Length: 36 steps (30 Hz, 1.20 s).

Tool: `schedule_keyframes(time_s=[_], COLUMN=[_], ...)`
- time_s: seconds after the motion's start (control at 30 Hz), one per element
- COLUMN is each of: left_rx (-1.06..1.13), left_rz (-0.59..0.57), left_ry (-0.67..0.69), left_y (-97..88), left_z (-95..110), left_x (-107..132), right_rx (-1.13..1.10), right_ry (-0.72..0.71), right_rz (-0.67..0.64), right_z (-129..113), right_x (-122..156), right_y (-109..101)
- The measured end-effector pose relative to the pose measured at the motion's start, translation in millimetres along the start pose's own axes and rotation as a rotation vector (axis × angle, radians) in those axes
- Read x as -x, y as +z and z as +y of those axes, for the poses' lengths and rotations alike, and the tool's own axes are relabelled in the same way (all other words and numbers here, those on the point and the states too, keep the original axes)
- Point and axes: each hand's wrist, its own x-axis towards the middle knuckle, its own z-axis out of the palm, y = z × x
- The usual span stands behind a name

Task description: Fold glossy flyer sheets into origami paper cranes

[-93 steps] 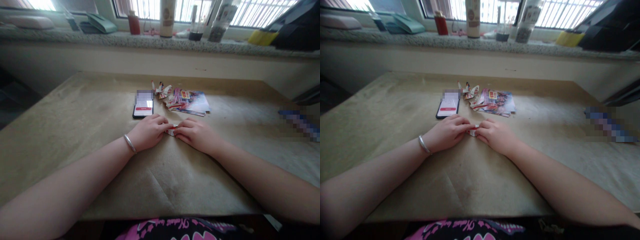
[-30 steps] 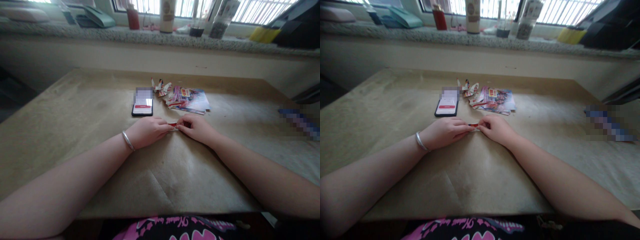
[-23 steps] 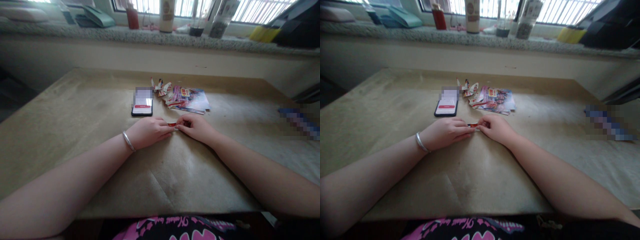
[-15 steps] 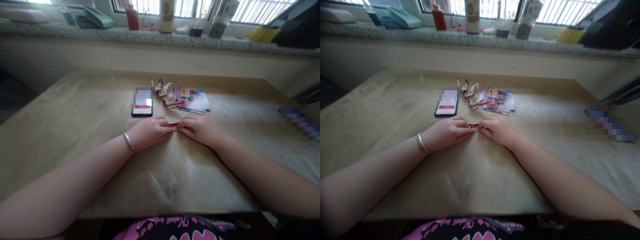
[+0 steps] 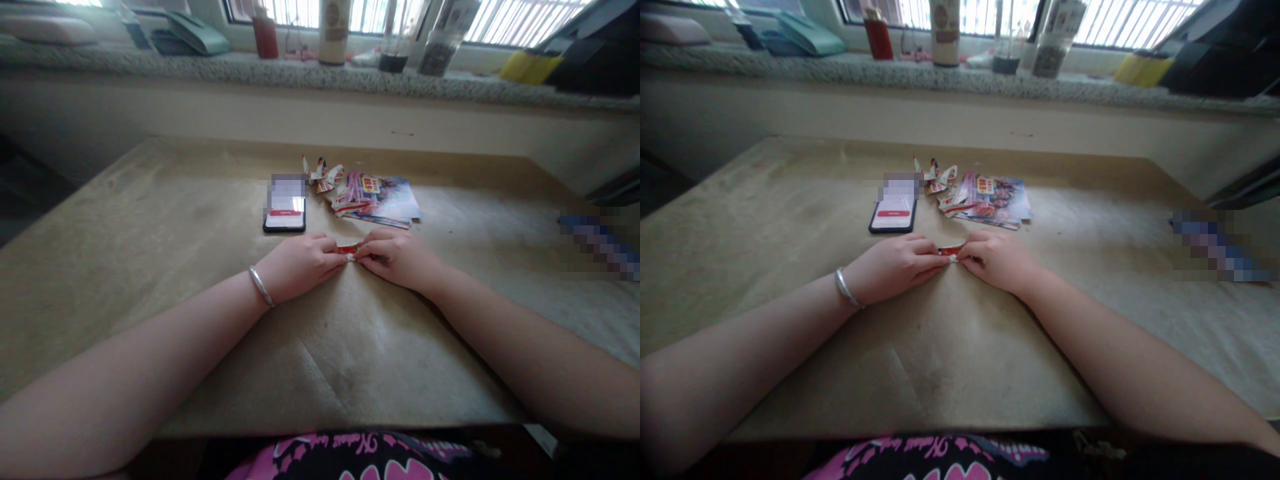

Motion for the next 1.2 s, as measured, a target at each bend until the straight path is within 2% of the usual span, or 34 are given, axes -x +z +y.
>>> schedule_keyframes(time_s=[0.43, 0.97, 1.2], left_rx=[-0.030, 0.056, 0.030], left_rz=[-0.043, -0.044, -0.042], left_ry=[-0.045, -0.036, -0.032], left_y=[2.2, 0.0, -3.1], left_z=[4, 2, 3], left_x=[-1, -2, -3], right_rx=[0.016, 0.093, 0.201], right_ry=[0.020, -0.046, -0.058], right_rz=[-0.029, -0.039, -0.108], right_z=[-1, -3, -10], right_x=[0, 1, -2], right_y=[0, -2, -6])
